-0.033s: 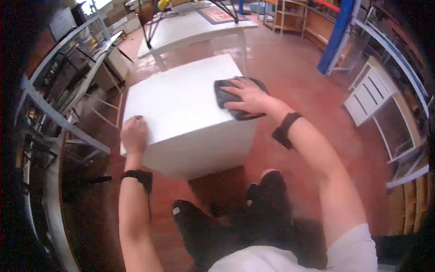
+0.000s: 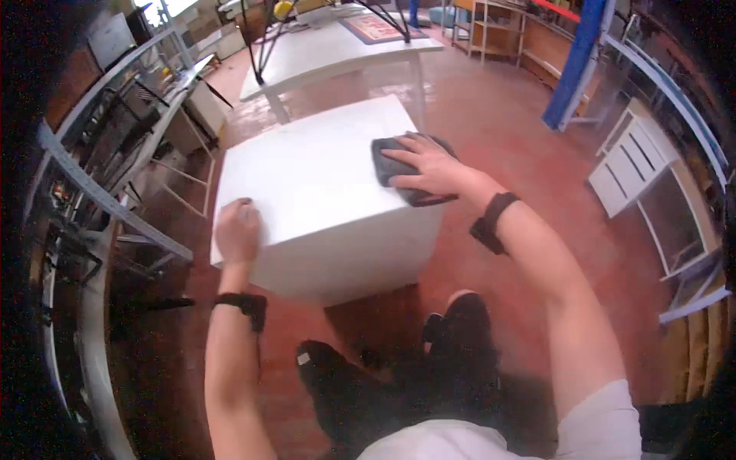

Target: Clean the top surface of a white cabinet using a black cloth.

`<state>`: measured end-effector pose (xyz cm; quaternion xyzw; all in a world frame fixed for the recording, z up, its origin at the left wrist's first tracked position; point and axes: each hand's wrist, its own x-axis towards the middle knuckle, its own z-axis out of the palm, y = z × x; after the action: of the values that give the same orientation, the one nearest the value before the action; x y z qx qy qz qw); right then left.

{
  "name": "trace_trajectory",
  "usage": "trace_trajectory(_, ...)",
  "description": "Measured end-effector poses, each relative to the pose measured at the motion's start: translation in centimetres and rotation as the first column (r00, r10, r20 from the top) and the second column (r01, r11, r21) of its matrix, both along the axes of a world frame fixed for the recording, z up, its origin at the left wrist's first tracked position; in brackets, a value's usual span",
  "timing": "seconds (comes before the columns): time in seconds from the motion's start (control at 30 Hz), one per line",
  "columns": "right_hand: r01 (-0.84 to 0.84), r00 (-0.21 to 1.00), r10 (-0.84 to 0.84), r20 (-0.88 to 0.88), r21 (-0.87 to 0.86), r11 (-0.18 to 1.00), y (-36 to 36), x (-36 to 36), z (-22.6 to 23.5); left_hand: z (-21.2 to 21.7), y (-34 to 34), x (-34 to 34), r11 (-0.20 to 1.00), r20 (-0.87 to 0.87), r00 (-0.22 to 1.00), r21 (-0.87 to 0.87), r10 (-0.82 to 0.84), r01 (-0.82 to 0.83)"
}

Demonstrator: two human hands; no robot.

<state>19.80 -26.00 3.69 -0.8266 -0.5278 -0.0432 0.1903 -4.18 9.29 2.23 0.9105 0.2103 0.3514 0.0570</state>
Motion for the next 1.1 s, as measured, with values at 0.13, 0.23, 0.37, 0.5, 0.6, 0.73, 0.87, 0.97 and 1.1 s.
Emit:
trace_trajectory(0.13,-0.055,0.997,0.056,-0.058,0.007,0.998,-0.3,1.5,-0.4,-0.8,-4.5,1.5,0.997,-0.202,0.979,-0.057,0.039,-0.052)
trace_trajectory(0.23,-0.066,0.994,0.065,-0.093,-0.011,0.998,0.3,2.1,-0.2,-0.3,-4.7,2.0,0.989,-0.276,0.957,-0.090,0.087,-0.116)
trace_trajectory(0.37,-0.060,0.996,0.054,-0.069,-0.100,0.993,1.8,4.3,0.4,-0.2,-4.1,1.8,0.992,-0.338,0.938,-0.059,0.083,-0.109)
trace_trajectory(0.5,-0.170,0.947,0.221,0.234,-0.217,0.961,2.4,8.5,0.5,-1.4,-3.2,2.1,0.994,-0.382,0.920,0.091,0.091,-0.061)
trace_trajectory(0.6,-0.109,0.931,0.181,0.317,-0.231,0.967,3.3,10.4,0.8,-0.2,-5.2,2.2,0.995,-0.382,0.920,-0.003,0.087,-0.095)
trace_trajectory(0.73,-0.021,0.999,0.010,-0.040,-0.283,0.959,6.3,12.1,2.2,0.4,-5.2,1.5,0.996,-0.356,0.930,0.018,0.087,-0.086)
trace_trajectory(0.87,0.011,0.988,-0.043,-0.149,-0.210,0.978,7.5,14.7,2.3,0.3,-5.2,1.7,0.997,-0.328,0.942,0.030,0.074,-0.068)
trace_trajectory(0.97,0.057,0.991,-0.081,-0.105,-0.212,0.976,8.1,16.1,2.1,0.3,-5.5,1.8,0.997,-0.324,0.943,0.018,0.074,-0.073)
trace_trajectory(1.1,0.045,0.993,-0.064,-0.102,-0.175,0.984,9.5,17.2,2.4,0.2,-5.4,1.5,0.997,-0.325,0.942,0.012,0.078,-0.079)
